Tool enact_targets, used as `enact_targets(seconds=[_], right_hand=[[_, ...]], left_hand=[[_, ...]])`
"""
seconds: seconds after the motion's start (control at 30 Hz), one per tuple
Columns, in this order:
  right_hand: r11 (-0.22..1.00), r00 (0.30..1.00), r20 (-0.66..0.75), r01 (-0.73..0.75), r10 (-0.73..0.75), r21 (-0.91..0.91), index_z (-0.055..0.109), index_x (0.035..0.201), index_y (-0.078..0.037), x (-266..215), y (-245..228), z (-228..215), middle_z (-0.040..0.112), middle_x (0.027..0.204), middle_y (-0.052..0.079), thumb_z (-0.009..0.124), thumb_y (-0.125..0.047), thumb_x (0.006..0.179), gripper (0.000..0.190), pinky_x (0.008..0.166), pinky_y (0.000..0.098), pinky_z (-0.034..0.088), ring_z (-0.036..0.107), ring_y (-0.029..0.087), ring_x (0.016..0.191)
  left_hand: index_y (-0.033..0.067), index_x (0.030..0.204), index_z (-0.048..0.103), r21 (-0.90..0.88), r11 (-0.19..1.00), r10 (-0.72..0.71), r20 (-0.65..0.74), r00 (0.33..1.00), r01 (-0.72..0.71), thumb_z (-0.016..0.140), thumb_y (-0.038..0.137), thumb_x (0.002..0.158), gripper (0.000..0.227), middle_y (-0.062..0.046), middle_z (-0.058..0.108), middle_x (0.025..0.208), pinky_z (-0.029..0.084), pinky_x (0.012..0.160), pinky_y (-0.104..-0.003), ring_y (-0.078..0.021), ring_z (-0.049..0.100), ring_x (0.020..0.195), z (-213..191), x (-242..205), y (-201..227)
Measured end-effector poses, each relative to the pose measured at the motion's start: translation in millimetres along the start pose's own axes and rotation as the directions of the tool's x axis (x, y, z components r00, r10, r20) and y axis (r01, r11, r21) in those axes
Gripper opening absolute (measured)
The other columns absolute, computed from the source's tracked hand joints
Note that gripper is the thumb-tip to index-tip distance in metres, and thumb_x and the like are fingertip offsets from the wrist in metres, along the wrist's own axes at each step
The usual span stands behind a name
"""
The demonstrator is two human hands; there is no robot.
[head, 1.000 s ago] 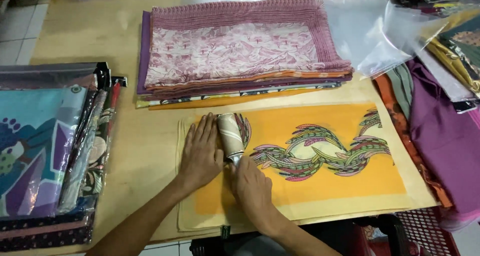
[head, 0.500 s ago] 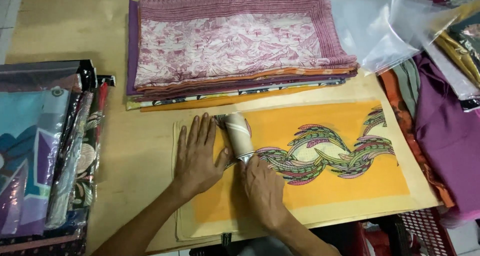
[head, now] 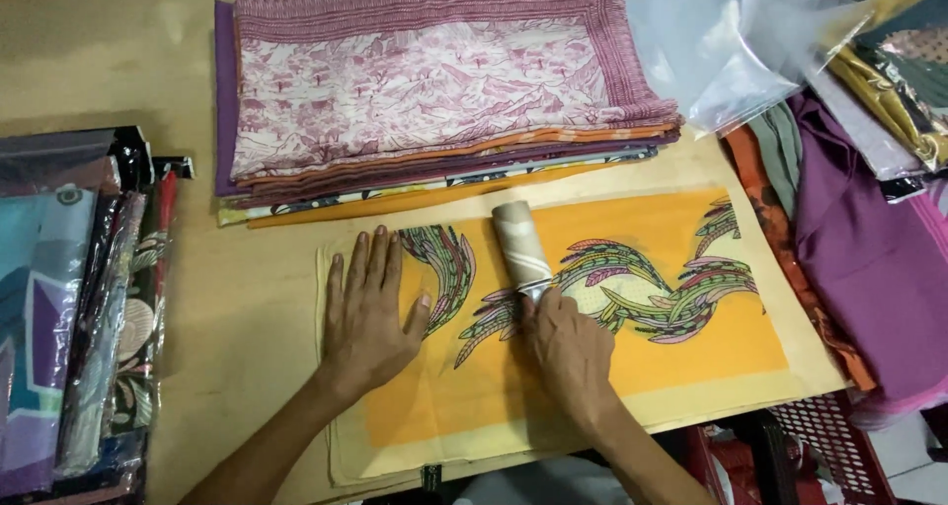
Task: The person uses a cylindrical roller tool to press a yellow patterned fabric on a wooden table. They smooth the fabric with their hands, fold it, and continue rolling over the surface to flatten it.
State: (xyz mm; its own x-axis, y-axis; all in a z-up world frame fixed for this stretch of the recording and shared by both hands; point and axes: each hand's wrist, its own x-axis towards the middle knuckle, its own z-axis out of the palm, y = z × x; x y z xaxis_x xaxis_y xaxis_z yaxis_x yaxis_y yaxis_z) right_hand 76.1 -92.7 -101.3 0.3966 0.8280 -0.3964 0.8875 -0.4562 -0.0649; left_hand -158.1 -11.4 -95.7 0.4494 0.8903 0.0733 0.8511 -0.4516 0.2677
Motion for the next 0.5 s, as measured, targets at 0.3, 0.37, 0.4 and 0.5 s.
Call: enact_targets(seconds=[0.3,0.37,0.4,0.5], right_hand=[[0.998,0.998,0.015,-0.066,0.066,-0.012,0.055,0.115,-0.011,11,47,-36,0.072,0.105,0.018,0.022,-0.061,0.109,0.06,0.09,0.0644,0.056,0.075,0.049,0.101],[0.997,0.997,-0.01,-0.078,0.078,-0.002,0.057,0.114,-0.01,9,51,-44,0.072,0.104,0.02,0.023,-0.058,0.109,0.059,0.089,0.0638,0.056,0.075,0.049,0.101],[0.996,0.996,-0.037,-0.085,0.085,0.007,0.058,0.113,-0.008,8,53,-48,0.073,0.103,0.021,0.025,-0.056,0.11,0.059,0.088,0.0632,0.057,0.075,0.049,0.1],[0.993,0.991,-0.063,-0.113,0.115,0.046,0.061,0.115,-0.007,14,72,-47,0.074,0.104,0.022,0.03,-0.054,0.111,0.056,0.089,0.0639,0.056,0.075,0.05,0.102]], left_hand=[[0.0051,0.16,0.034,0.002,1.0,-0.01,0.035,0.999,0.01,0.038,0.055,0.099,0.079,-0.021,0.03,0.168,0.011,0.123,-0.059,-0.0383,0.024,0.156,0,1,-1],[0.0057,0.16,0.034,0.013,1.0,-0.015,0.044,0.999,0.015,0.038,0.055,0.099,0.079,-0.021,0.03,0.168,0.011,0.124,-0.059,-0.0376,0.024,0.156,-1,1,0],[0.0063,0.161,0.033,0.025,0.999,-0.025,0.051,0.998,0.024,0.038,0.054,0.099,0.079,-0.02,0.029,0.168,0.011,0.124,-0.058,-0.037,0.024,0.156,-1,1,0],[0.0042,0.161,0.032,-0.021,1.0,-0.013,0.048,0.999,0.014,0.038,0.053,0.099,0.079,-0.022,0.027,0.168,0.01,0.123,-0.059,-0.0385,0.022,0.156,-4,2,1]])
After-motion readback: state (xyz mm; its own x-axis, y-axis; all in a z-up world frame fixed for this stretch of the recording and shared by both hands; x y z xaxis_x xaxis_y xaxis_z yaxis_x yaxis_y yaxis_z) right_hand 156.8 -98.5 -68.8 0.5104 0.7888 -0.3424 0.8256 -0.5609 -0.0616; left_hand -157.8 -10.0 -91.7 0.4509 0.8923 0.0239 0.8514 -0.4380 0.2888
